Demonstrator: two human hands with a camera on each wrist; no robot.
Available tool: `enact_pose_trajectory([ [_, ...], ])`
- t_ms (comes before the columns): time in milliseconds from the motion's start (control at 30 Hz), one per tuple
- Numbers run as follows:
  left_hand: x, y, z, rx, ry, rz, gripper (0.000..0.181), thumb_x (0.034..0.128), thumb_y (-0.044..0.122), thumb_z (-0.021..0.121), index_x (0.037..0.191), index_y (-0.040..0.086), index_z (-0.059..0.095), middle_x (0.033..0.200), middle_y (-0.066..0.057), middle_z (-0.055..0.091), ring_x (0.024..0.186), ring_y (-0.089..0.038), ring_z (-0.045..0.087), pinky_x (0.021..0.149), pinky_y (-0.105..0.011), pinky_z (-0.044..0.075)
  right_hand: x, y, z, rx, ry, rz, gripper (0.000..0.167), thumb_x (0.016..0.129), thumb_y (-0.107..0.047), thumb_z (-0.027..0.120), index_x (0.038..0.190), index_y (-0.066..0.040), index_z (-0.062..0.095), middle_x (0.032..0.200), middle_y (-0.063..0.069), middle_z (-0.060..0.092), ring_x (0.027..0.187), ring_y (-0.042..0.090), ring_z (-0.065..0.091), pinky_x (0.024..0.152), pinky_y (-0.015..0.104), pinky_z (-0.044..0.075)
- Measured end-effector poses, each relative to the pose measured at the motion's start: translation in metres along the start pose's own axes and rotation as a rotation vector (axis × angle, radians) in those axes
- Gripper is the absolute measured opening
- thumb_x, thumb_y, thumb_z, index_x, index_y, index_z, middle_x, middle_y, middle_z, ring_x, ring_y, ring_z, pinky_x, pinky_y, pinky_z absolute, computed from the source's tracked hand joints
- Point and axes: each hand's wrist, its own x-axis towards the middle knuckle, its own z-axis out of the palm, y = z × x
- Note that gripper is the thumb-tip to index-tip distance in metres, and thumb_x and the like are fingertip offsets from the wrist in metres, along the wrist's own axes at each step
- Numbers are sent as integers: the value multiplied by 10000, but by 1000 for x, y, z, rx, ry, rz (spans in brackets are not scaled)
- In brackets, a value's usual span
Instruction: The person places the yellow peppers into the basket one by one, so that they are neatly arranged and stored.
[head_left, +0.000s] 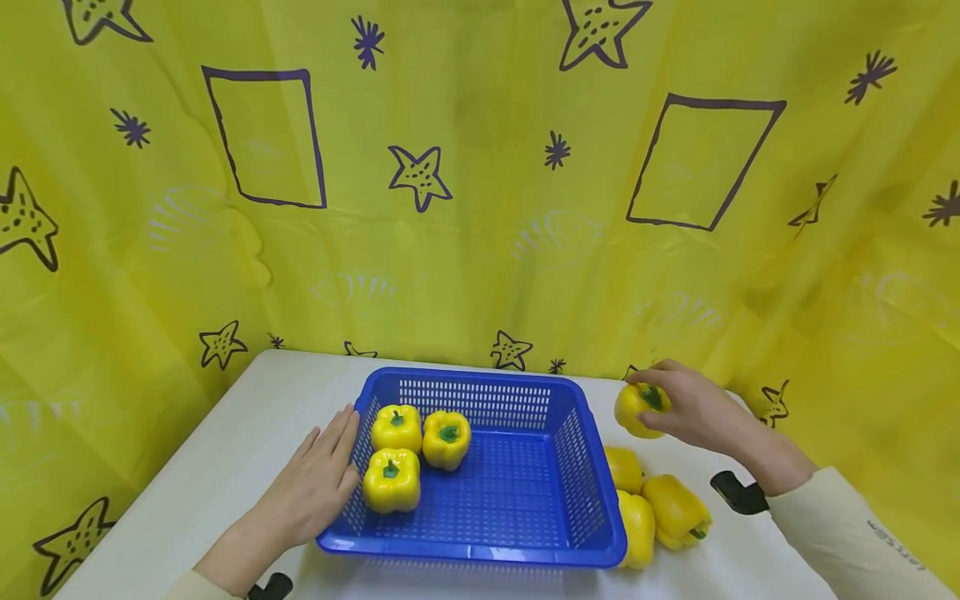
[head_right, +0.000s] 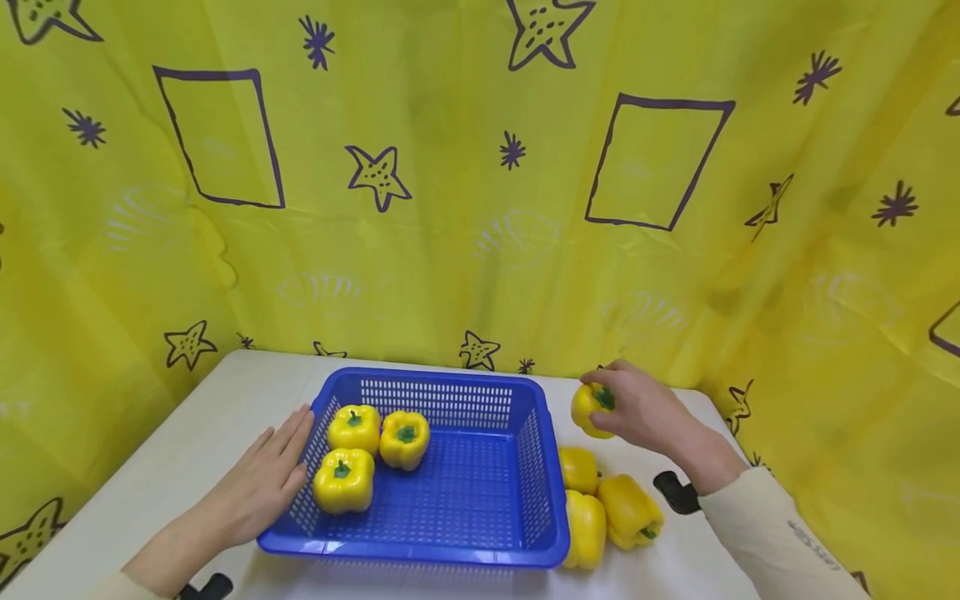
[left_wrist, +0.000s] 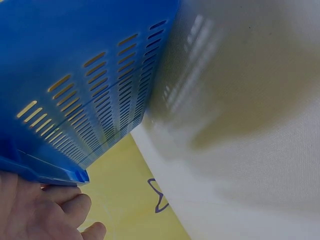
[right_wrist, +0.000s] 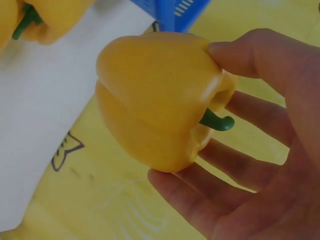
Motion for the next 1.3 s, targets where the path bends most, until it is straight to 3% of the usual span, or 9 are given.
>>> enact_pose_trajectory([
  [433, 0, 0, 0, 3, -5, 1, 617, 1001, 208, 411, 1538, -51, 252, 1636, -210, 203, 1509, -385, 230, 1215, -598, 185, 4, -29, -12, 23, -4, -18, 451, 835, -163, 746, 1272, -92, 660, 1203, 173, 637, 1018, 304, 631, 826, 465, 583],
  [600, -1, -1, -1, -10, 0, 1, 613, 998, 198, 408, 1535, -56, 256, 1634, -214, 210, 1508, -389, 229, 1214, -603, 180, 10, -41, -11, 21, 1, -59, 441, 829, -157, 745, 1260, -100, 671, 1190, 160, 645, 1001, 288, 629, 805, 435, 585],
  [1000, -1, 0, 0, -9, 3, 8, 611, 999, 200, 405, 1535, -54, 258, 1636, -211, 207, 1508, -385, 233, 1214, -601, 178, 18, -67, 1, 75, -49, -101, 432, 832, -155, 720, 1261, -151, 672, 1230, 119, 623, 1027, 265, 615, 794, 383, 579],
  [1300, -1, 1, -1, -7, -2, 4, 614, 997, 201, 408, 1534, -56, 259, 1636, -211, 205, 1509, -387, 231, 1214, -603, 179, 24, -81, 16, 107, -54, -150, 437, 817, -120, 723, 1251, -131, 676, 1227, 107, 614, 1002, 224, 611, 787, 314, 557],
])
